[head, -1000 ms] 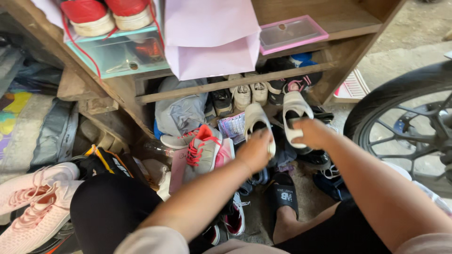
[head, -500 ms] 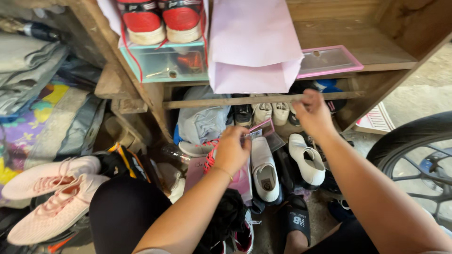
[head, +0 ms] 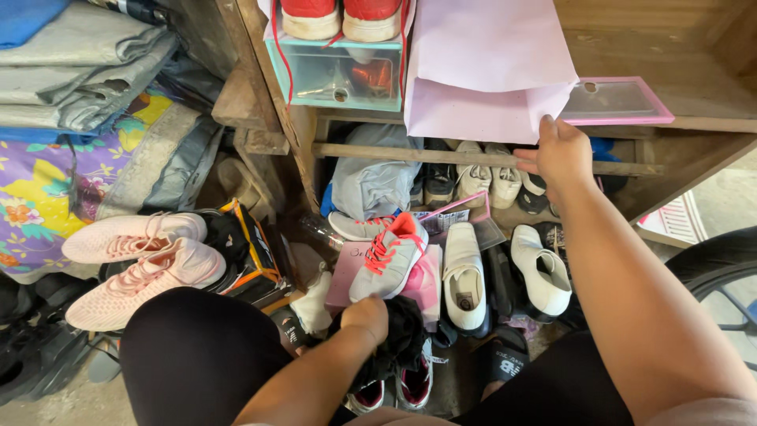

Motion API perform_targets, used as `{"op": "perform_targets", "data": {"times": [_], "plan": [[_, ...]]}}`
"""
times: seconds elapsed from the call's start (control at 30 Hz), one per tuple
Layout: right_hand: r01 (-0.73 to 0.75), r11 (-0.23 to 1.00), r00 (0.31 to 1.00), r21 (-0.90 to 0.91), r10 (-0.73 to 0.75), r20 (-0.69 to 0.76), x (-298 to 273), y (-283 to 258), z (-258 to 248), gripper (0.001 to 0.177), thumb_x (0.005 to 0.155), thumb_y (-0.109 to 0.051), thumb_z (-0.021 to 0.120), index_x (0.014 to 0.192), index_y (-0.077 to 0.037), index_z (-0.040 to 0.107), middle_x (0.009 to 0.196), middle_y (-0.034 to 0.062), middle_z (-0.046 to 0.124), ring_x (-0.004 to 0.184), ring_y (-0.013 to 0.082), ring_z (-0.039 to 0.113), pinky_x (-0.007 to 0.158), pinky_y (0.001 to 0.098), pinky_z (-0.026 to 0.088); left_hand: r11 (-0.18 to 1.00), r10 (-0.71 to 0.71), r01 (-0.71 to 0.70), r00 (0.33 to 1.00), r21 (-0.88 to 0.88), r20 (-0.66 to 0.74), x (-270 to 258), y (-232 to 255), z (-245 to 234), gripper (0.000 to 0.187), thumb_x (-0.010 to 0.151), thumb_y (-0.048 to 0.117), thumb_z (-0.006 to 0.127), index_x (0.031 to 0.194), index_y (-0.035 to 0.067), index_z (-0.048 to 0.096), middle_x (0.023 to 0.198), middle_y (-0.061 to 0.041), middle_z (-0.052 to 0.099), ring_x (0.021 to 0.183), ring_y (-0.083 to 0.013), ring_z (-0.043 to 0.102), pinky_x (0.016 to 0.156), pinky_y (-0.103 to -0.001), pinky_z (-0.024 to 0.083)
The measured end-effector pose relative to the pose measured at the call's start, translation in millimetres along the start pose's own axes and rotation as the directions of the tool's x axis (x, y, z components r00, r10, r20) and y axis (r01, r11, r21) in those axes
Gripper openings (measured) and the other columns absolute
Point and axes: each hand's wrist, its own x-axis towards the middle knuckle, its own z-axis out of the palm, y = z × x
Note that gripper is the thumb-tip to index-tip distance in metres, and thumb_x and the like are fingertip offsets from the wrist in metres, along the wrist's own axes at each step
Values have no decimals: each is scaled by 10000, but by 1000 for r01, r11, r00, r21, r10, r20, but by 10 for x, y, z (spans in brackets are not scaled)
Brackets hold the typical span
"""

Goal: The person assembles a foldable plastic shoe box by folding the edges and snapping the clear door frame into place.

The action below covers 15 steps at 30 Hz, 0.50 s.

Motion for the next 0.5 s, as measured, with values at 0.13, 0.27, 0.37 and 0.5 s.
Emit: {"op": "perform_targets", "data": {"times": [0.13,0.27,0.37,0.5], "plan": [[92,994,996,-58,-93,-11,-48,-59,8,558,1088,-292,481,1615,-108,474,1320,114,707,984,255,800,768,372,677,859,359,-182,881,-479,308,-41,-132,-627,378,888,304,758,1098,-2,826,1077,-143,794,1052,-297,731,979,-453,571],[121,984,991,-132,-127,-36,-14,-2,10,456,1077,-270,616,1499,-99,589,1160,110,777,958,217,785,738,357,652,-156,400,307,889,-939,224,-648,152,-1604,386,787,176,705,1146,57,781,1049,-115,830,1010,-297,756,945,-458,616],[93,983,986,-157,-113,-121,-2,-29,7,368,1139,-302,599,1359,-38,731,1085,111,781,907,208,766,711,355,657,-443,375,146,926,-885,-35,-1046,442,-2201,465,796,227,700,1228,60,738,1119,-134,816,1036,-322,756,940,-473,628],[258,959,929,-117,-280,-244,-158,-222,96,365,1157,-286,549,1321,-23,742,1051,129,774,866,200,748,713,356,667,-473,148,-11,985,-881,-92,-979,749,-2452,541,938,355,748,1338,-6,706,1238,-175,762,1092,-373,718,999,-494,595]]}}
